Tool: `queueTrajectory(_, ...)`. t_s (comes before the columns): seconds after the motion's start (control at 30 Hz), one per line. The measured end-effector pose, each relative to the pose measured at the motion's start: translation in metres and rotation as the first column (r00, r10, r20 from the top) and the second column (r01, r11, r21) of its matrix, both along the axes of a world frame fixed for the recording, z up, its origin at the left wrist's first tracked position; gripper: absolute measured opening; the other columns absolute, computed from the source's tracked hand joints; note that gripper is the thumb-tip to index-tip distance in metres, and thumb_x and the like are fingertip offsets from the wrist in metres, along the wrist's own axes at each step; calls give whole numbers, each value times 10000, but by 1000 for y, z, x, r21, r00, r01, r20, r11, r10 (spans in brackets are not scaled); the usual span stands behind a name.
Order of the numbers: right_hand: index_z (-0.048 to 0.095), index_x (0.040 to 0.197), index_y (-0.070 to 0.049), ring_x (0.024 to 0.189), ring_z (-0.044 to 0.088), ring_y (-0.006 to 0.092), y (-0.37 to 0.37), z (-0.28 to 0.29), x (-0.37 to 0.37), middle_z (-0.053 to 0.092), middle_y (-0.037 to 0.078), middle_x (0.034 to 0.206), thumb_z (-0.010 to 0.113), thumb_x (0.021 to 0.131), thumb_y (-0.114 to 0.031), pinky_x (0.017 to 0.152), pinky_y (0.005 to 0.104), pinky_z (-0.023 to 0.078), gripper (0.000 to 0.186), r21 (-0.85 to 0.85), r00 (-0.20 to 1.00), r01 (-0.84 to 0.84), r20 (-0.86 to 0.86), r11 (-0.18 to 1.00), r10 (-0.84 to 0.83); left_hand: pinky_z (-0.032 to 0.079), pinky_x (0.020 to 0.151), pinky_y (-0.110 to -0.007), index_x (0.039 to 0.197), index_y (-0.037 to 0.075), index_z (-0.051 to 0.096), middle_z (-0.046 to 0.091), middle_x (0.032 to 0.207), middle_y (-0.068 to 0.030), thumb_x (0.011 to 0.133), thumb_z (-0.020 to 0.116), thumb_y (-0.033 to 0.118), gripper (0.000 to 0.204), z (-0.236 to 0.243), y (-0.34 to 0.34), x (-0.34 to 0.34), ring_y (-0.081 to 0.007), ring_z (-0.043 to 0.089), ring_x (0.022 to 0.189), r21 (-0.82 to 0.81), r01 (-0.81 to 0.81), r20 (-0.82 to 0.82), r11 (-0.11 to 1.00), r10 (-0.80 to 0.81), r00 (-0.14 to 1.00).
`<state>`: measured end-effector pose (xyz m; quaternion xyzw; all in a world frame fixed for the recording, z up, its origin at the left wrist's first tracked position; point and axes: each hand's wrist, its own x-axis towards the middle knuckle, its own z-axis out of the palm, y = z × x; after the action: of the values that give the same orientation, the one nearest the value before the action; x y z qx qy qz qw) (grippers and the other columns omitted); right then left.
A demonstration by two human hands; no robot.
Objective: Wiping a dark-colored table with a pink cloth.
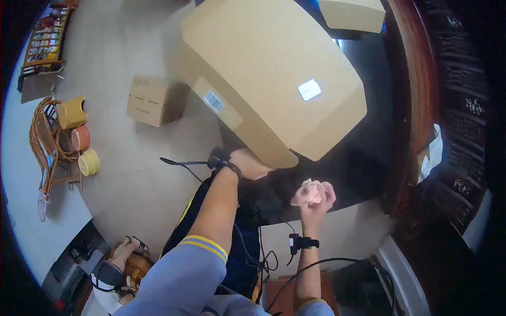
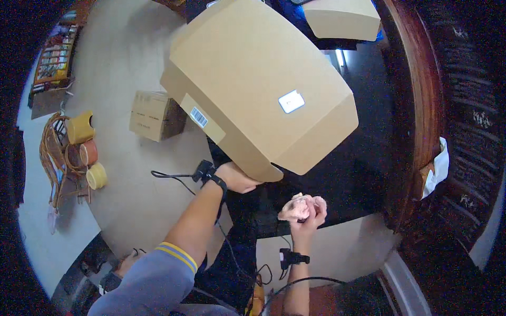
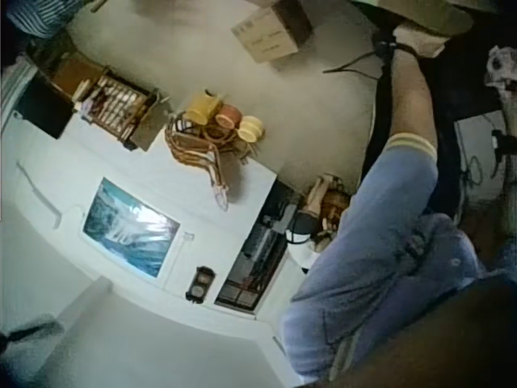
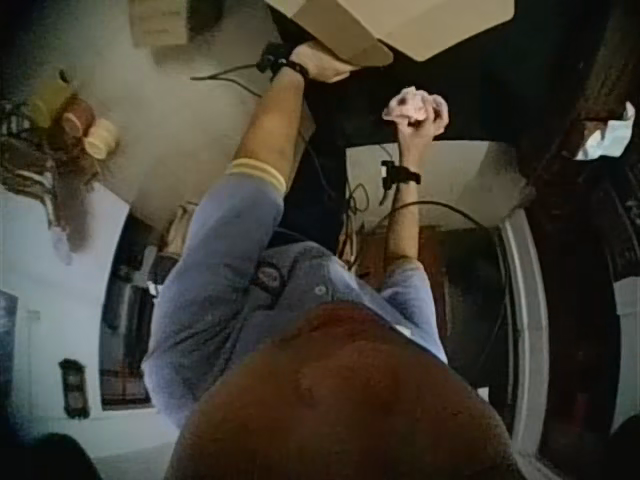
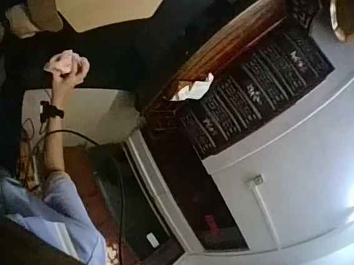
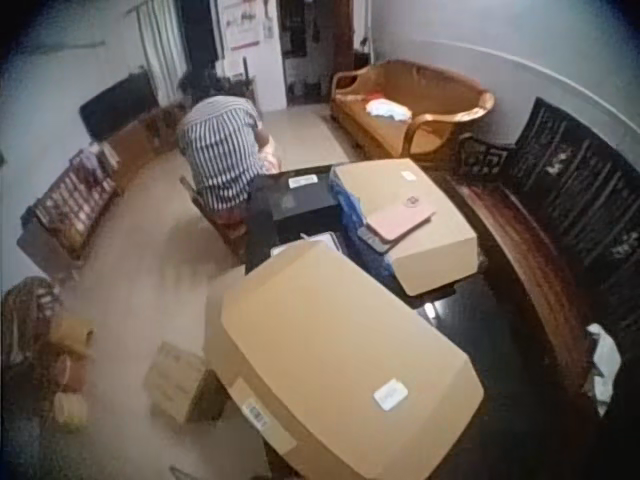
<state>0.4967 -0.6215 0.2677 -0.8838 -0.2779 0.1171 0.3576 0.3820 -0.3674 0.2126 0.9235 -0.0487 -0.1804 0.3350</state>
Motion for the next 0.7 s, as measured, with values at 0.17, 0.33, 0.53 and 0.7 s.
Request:
queueTrajectory(0.17,540,1083,-98,1277,344,382,-15,-14,5,425,150,1231,759,656,-133,1053,483,321,481,23,973,-231,-27,973,231,492,907,-447,1141,194,559,614,1168,-69,846,544,267,304,9,7,5,-302,597,1075,20,57,-40,998,-57,998)
queueTrajectory(0.33,568,1029,-83,1158,459,352,-46,-26,32,504,145,1140,696,666,-100,976,462,361,385,-99,922,-382,-114,919,371,475,943,-445,1224,230,532,605,1196,-58,848,544,270,378,-14,-1,-8,-305,580,1105,147,124,53,981,-133,990)
queueTrajectory(0.53,593,993,-102,1119,520,283,-12,-18,101,560,90,1072,671,705,-171,943,396,316,307,-196,874,-485,-146,852,463,436,999,-451,1259,273,509,560,1268,-46,869,526,298,392,8,6,-1,-297,528,1181,-16,36,-131,999,-37,991)
queueTrajectory(0.7,571,1102,-82,1123,510,317,17,-39,162,566,139,1148,651,720,-188,939,414,335,404,-188,915,-375,85,908,395,434,997,-450,1235,253,516,563,1253,-42,874,519,319,367,10,7,-4,-295,526,1179,-27,5,-127,1000,-9,992)
